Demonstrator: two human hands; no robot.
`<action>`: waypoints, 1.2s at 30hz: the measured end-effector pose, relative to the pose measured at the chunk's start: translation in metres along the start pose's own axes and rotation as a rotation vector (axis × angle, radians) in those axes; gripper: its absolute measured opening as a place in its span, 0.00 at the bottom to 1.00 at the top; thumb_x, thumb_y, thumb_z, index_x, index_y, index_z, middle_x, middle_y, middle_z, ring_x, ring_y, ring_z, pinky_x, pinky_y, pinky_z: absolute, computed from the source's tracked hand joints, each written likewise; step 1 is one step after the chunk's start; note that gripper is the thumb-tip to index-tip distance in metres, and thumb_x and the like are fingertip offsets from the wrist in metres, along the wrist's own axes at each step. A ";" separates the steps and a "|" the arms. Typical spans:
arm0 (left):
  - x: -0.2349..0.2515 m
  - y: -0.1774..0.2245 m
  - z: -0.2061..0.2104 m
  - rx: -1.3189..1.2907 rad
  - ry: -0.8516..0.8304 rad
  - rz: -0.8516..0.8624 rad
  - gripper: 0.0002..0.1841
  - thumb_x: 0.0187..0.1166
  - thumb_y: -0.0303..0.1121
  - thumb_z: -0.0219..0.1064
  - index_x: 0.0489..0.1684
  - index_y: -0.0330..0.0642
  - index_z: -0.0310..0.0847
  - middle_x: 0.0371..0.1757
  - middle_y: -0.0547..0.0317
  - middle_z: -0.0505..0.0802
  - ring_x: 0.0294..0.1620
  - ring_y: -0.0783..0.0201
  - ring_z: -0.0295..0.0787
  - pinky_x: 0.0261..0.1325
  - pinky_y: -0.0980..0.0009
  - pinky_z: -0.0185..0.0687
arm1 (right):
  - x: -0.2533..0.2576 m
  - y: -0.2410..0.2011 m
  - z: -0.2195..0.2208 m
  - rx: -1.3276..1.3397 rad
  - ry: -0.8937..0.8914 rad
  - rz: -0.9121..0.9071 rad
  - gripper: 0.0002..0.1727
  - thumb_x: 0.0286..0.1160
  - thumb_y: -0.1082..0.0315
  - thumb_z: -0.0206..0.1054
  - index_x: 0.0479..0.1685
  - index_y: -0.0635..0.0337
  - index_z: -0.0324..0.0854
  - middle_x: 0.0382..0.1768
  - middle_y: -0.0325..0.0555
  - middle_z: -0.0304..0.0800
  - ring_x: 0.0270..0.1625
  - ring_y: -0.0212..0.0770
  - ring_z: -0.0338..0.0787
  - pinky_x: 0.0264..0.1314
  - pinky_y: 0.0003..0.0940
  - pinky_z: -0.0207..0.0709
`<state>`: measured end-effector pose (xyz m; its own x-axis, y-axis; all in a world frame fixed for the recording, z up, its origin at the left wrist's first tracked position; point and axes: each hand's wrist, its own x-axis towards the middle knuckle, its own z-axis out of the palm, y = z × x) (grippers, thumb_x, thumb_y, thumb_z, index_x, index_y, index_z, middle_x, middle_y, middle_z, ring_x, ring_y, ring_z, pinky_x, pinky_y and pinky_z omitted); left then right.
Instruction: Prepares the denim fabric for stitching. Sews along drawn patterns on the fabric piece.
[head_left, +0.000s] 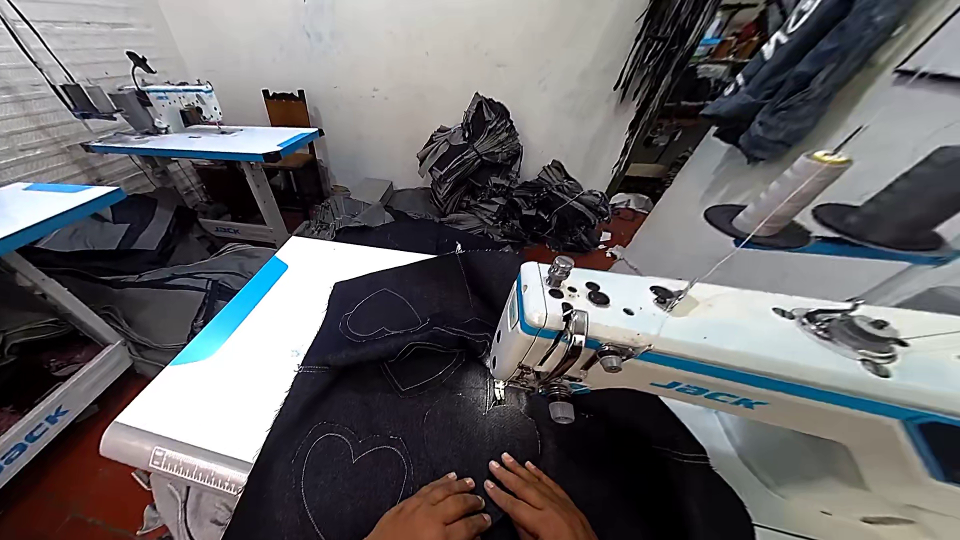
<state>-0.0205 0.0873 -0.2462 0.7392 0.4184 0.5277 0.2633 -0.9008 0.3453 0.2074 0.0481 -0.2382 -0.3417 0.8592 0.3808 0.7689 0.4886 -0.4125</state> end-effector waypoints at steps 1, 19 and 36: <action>0.000 0.000 0.000 0.001 0.003 -0.003 0.10 0.83 0.30 0.65 0.53 0.38 0.91 0.58 0.48 0.95 0.70 0.48 0.89 0.79 0.58 0.77 | 0.000 0.001 -0.001 0.003 -0.001 -0.001 0.21 0.71 0.83 0.60 0.56 0.59 0.94 0.66 0.54 0.92 0.74 0.62 0.86 0.77 0.64 0.73; 0.001 0.003 0.003 0.049 -0.036 -0.049 0.14 0.82 0.26 0.62 0.57 0.37 0.91 0.64 0.45 0.94 0.73 0.44 0.87 0.78 0.53 0.78 | -0.002 0.002 0.002 -0.040 0.022 -0.023 0.20 0.71 0.79 0.61 0.54 0.57 0.95 0.65 0.51 0.93 0.73 0.60 0.87 0.76 0.62 0.75; -0.001 0.002 0.008 0.120 0.003 -0.043 0.14 0.83 0.29 0.60 0.58 0.43 0.91 0.64 0.48 0.94 0.73 0.46 0.87 0.78 0.54 0.77 | -0.007 0.000 0.007 -0.115 0.082 -0.034 0.19 0.71 0.74 0.61 0.54 0.52 0.95 0.67 0.46 0.92 0.75 0.59 0.85 0.77 0.61 0.74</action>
<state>-0.0154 0.0846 -0.2522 0.7237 0.4570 0.5171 0.3669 -0.8895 0.2726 0.2063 0.0436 -0.2463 -0.3271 0.8249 0.4610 0.8160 0.4926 -0.3025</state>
